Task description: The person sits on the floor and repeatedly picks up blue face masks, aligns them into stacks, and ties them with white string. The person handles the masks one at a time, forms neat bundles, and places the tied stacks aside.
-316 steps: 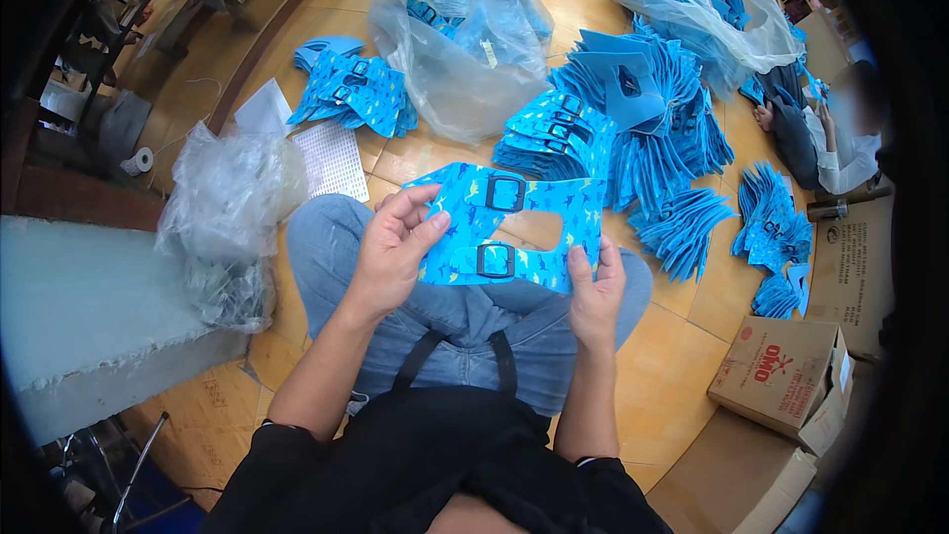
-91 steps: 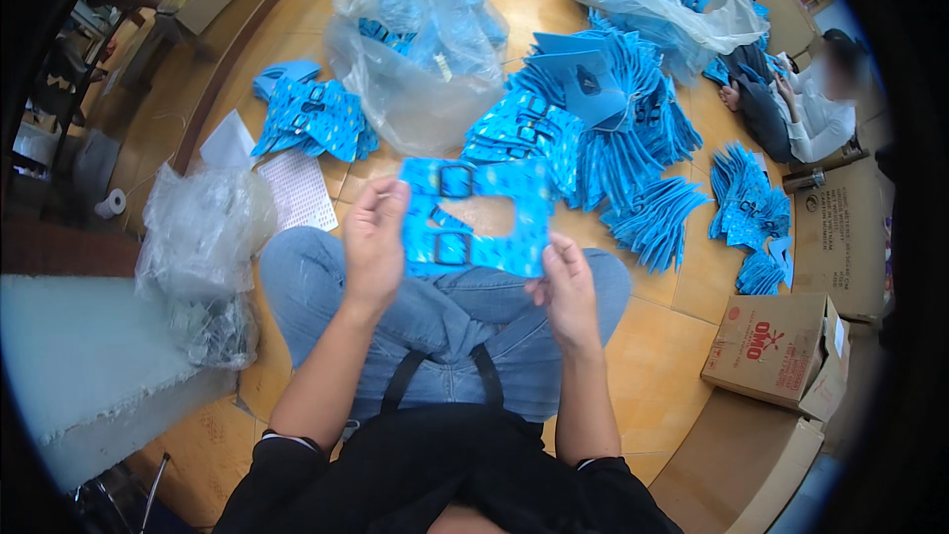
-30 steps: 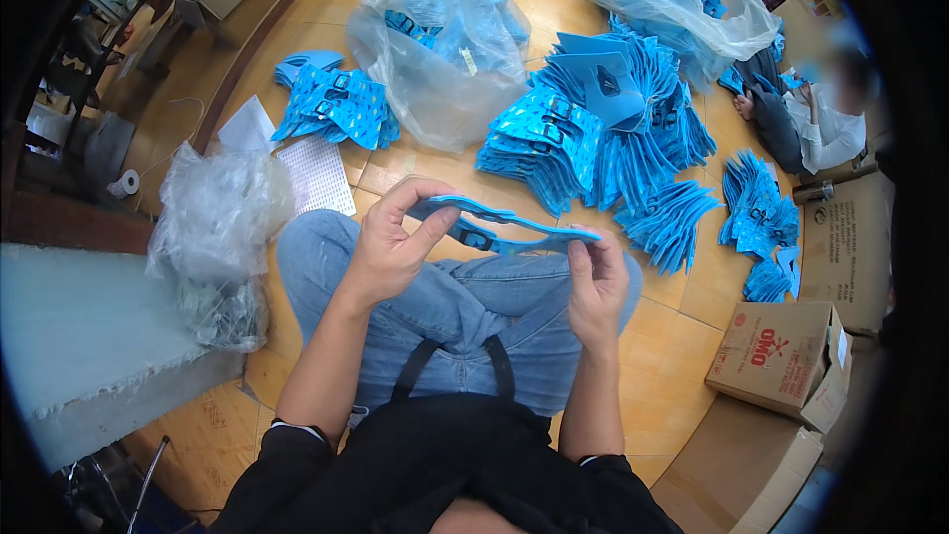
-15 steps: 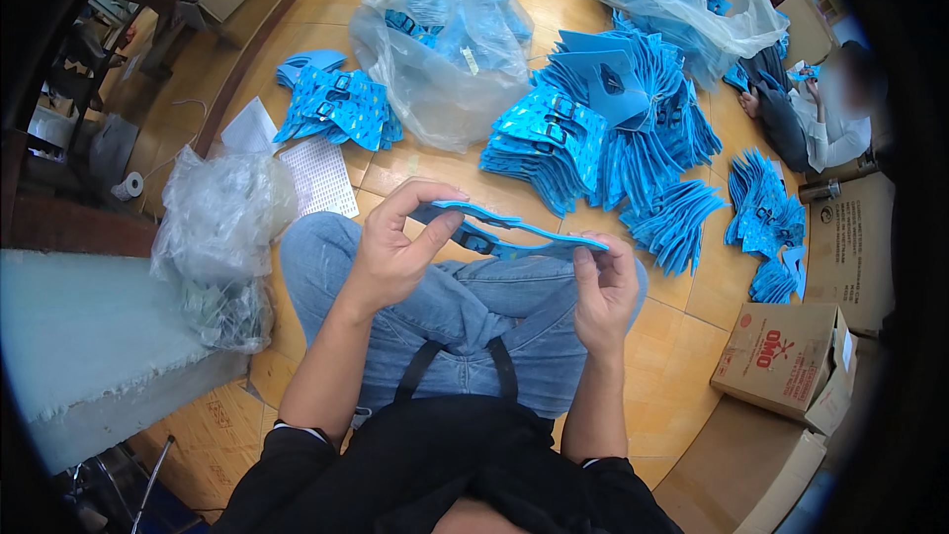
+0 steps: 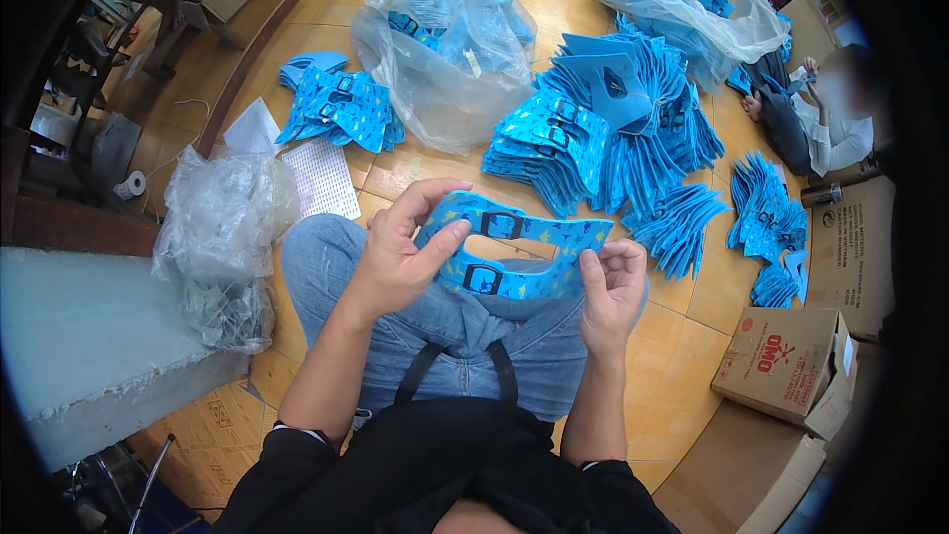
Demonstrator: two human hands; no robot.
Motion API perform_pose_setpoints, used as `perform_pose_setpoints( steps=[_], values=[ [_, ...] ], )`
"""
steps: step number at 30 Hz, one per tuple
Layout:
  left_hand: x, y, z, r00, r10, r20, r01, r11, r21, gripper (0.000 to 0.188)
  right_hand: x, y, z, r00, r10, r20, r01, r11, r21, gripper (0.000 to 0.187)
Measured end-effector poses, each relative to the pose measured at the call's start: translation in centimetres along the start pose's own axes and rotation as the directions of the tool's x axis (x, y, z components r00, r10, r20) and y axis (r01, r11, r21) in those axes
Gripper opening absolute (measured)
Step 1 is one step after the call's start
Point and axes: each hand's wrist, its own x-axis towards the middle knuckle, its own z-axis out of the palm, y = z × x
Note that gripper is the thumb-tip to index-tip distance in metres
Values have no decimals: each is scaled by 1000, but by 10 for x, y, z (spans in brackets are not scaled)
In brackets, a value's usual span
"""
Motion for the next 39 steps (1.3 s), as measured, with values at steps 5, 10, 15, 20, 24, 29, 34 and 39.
perform_pose_setpoints(
  steps=[5,10,15,20,24,29,34,39],
  values=[
    [-2,7,0,998,-31,55,26,996,80,28,5,-6,9,988,-139,-64,116,954,-275,30],
    [-6,15,11,993,-44,108,19,976,216,20,10,-35,31,884,-401,242,453,603,-656,21],
    [-9,19,16,983,22,180,-91,919,383,19,15,-40,54,831,-294,473,551,552,-626,13],
    [-10,14,9,987,-13,163,-42,943,331,19,11,-28,39,981,-166,105,196,858,-475,11],
    [-9,4,6,992,-106,67,105,994,6,21,19,-24,2,977,-195,-89,147,912,-382,29],
    [-7,-3,1,993,-114,8,113,974,-194,23,12,-14,-10,996,36,-83,-56,968,-244,27],
    [-1,-12,-5,979,-175,-104,139,948,-287,30,-1,-9,-4,958,256,131,-255,967,-23,25],
    [-8,-13,-13,921,-387,-43,354,878,-322,32,8,-7,-6,981,194,13,-194,980,38,26]
  ],
)
